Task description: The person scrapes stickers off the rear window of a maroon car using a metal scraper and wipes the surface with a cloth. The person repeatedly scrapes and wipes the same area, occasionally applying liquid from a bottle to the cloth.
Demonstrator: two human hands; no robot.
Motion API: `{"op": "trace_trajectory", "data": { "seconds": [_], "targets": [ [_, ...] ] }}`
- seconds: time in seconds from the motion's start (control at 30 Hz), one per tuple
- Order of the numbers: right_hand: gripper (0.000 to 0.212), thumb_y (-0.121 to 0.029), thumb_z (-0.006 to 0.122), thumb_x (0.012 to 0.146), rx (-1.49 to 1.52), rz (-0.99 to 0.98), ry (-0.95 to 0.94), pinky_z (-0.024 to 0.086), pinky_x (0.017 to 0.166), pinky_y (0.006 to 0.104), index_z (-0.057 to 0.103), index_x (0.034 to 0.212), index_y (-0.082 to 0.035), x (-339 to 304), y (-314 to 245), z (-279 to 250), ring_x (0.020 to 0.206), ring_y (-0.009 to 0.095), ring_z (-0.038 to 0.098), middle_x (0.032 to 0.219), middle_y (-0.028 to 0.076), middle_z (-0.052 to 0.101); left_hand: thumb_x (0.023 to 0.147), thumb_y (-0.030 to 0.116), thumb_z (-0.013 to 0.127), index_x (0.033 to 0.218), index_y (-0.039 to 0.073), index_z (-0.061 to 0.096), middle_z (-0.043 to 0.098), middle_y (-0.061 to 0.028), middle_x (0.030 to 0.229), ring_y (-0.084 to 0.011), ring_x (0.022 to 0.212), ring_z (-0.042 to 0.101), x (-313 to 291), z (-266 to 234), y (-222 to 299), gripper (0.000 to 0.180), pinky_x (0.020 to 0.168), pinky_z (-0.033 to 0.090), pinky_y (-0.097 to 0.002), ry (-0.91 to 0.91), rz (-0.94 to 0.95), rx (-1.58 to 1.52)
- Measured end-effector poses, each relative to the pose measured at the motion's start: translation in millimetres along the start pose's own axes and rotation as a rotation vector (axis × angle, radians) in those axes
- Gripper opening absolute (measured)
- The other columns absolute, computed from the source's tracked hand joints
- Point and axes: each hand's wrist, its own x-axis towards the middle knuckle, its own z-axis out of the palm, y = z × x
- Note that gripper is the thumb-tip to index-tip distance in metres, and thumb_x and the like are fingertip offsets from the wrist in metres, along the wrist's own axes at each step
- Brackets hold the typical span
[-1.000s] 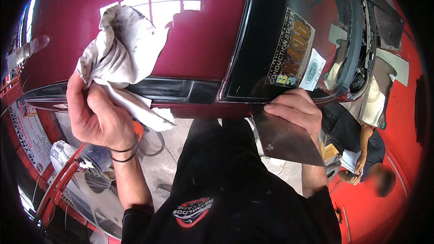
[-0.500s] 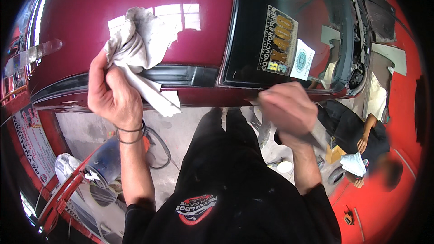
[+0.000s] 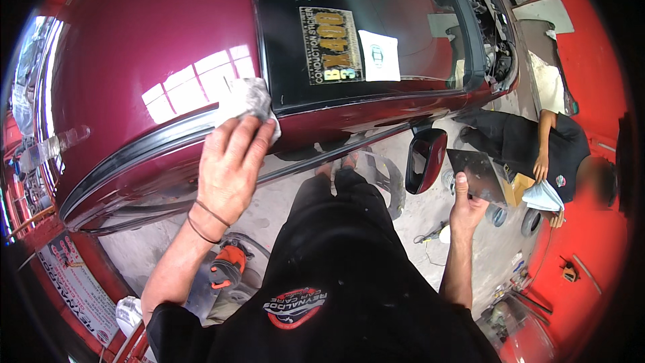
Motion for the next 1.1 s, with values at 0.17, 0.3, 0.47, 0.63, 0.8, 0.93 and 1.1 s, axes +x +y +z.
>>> {"op": "trace_trajectory", "data": {
  "seconds": [0.17,0.3,0.47,0.63,0.8,0.93,1.1],
  "targets": [
    [0.034,-0.016,0.081,0.101,0.032,0.068,0.017,0.051,0.104,0.0346,0.069,0.128,0.002,-17,17,-10,0.111,0.018,0.067,0.121,0.009,0.074,0.088,0.012,0.068,0.140,0.009,0.067,0.059,-0.0113,0.137,-0.0313,0.126,0.058,15,29,34,0.052,0.101,0.050,-0.0447,-0.017,0.007,0.094],
    [0.031,-0.014,0.081,0.102,0.060,0.110,0.041,0.052,0.101,0.0339,0.070,0.126,0.001,-18,28,-15,0.108,0.017,0.067,0.118,0.007,0.074,0.094,0.012,0.065,0.141,0.010,0.067,0.061,-0.0112,0.135,-0.0328,0.124,0.059,46,45,61,0.047,0.101,0.048,-0.0456,-0.032,-0.083,0.082],
    [0.030,-0.012,0.078,0.103,0.134,0.153,0.045,0.051,0.101,0.0311,0.069,0.128,0.002,-13,43,-18,0.111,0.015,0.066,0.123,0.008,0.073,0.088,0.015,0.067,0.142,0.002,0.064,0.059,-0.0164,0.140,-0.0338,0.126,0.058,83,82,101,0.056,0.104,0.050,-0.0468,-0.075,-0.003,0.038],
    [0.032,-0.014,0.081,0.102,0.113,0.153,0.041,0.053,0.095,0.0303,0.068,0.128,0.000,0,51,-15,0.104,0.014,0.066,0.117,0.007,0.073,0.090,0.017,0.066,0.135,-0.007,0.066,0.060,-0.0160,0.135,-0.0326,0.126,0.057,135,159,169,0.051,0.107,0.048,-0.0446,-0.112,0.008,0.010],
    [0.026,-0.017,0.078,0.104,0.082,0.045,0.103,0.054,0.095,0.0327,0.071,0.120,0.002,23,40,-6,0.101,0.016,0.067,0.114,0.007,0.074,0.093,0.018,0.065,0.122,-0.003,0.078,0.065,-0.0137,0.123,-0.0308,0.125,0.056,202,208,229,0.038,0.106,0.043,-0.0414,-0.173,0.070,-0.037],
    [0.027,-0.017,0.076,0.105,0.050,-0.005,0.087,0.054,0.096,0.0329,0.072,0.121,0.005,54,41,-9,0.101,0.016,0.067,0.115,0.009,0.074,0.091,0.017,0.066,0.114,0.000,0.078,0.069,-0.0111,0.116,-0.0285,0.118,0.061,197,203,219,0.030,0.103,0.046,-0.0417,-0.049,-0.093,-0.291],
    [0.029,-0.015,0.076,0.105,0.085,-0.067,0.026,0.054,0.098,0.0321,0.072,0.126,0.004,91,37,15,0.103,0.016,0.068,0.116,0.009,0.075,0.082,-0.012,0.062,0.132,0.000,0.071,0.072,-0.0192,0.123,-0.0401,0.117,0.067,156,119,152,0.052,0.106,0.053,-0.0474,0.155,-0.401,-0.883]
  ]
}}
